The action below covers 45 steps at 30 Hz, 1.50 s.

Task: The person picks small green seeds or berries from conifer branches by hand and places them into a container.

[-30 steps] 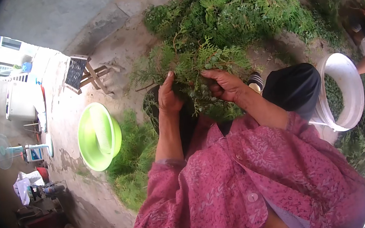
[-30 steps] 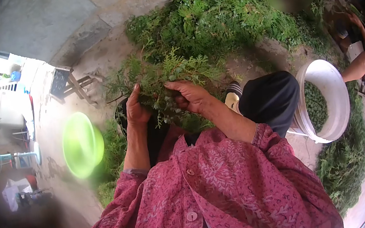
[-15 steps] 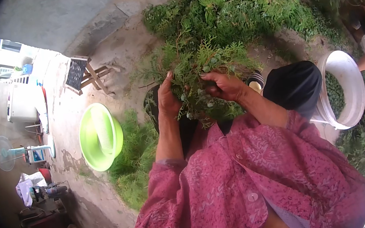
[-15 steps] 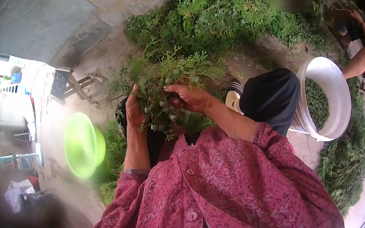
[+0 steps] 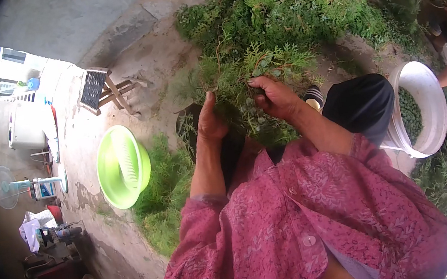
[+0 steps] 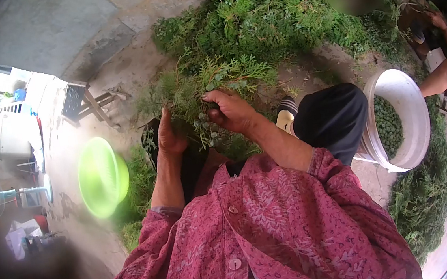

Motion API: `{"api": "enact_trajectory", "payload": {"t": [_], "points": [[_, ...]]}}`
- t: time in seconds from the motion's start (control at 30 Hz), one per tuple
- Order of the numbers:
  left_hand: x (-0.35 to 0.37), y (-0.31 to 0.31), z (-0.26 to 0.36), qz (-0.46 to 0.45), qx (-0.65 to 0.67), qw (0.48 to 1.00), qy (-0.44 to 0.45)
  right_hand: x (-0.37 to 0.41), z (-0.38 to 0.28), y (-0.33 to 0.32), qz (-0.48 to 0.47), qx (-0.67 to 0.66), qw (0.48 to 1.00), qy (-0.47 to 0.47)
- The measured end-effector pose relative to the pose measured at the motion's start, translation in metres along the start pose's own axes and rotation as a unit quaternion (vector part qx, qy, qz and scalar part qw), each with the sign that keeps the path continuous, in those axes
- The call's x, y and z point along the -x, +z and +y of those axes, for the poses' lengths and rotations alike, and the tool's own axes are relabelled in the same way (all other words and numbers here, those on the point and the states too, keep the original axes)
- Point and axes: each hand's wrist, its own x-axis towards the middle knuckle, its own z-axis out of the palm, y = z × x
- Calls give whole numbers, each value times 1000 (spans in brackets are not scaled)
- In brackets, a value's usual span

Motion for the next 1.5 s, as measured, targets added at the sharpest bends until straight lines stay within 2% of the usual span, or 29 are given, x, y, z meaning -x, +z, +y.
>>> {"api": "enact_trajectory", "payload": {"t": [0.07, 0.2, 0.27, 0.43, 0.5, 0.53, 0.6, 0.67, 0.83, 0.9, 0.93, 1.03, 1.17, 1.3, 1.4, 1.5], "points": [[2, 5, -4, -1, -38, 999, 12, -2, -1, -1, -1, 12, 1000, 7], [-5, -7, -5, 2, -28, 1000, 0, -6, 7, -9, -17, 38, 998, 43], [-7, -12, -6, 19, -109, 994, 23, -4, 6, -12, -22, 40, 998, 48], [-6, -7, -4, 55, -99, 993, 42, -7, 7, -25, -10, 79, 994, 72], [-5, -4, 0, 62, -89, 993, 42, -12, 16, -43, -20, 46, 989, 138], [-6, -5, 1, 71, -75, 993, 50, -8, 15, -45, -21, 47, 989, 138], [-7, -9, 2, 81, -60, 993, 58, 7, 11, -45, -26, 11, 997, 75], [-8, -14, 1, 116, -72, 989, 50, 14, 3, -48, -22, 14, 997, 75], [-14, -10, -4, 119, -88, 985, 84, 11, -2, -66, -11, -18, 998, 67], [-14, -10, -5, 117, -97, 983, 106, 8, 2, -70, -21, -126, 983, 130], [-14, -10, -5, 121, -105, 982, 103, 9, 4, -69, -21, -127, 983, 129], [-13, -8, -6, 133, -118, 979, 101, 11, 11, -62, 21, -91, 985, 145], [-8, 1, -8, 119, -158, 973, 123, 10, -3, -47, 44, 23, 994, 96], [1, 20, -9, 135, -166, 972, 95, 12, -15, -26, 65, 145, 986, 52], [5, 22, -11, 149, -211, 960, 104, 6, -5, -35, 56, 118, 991, 21], [7, 19, -14, 139, -245, 954, 106, 10, -2, -39, 49, 84, 995, 29]]}}
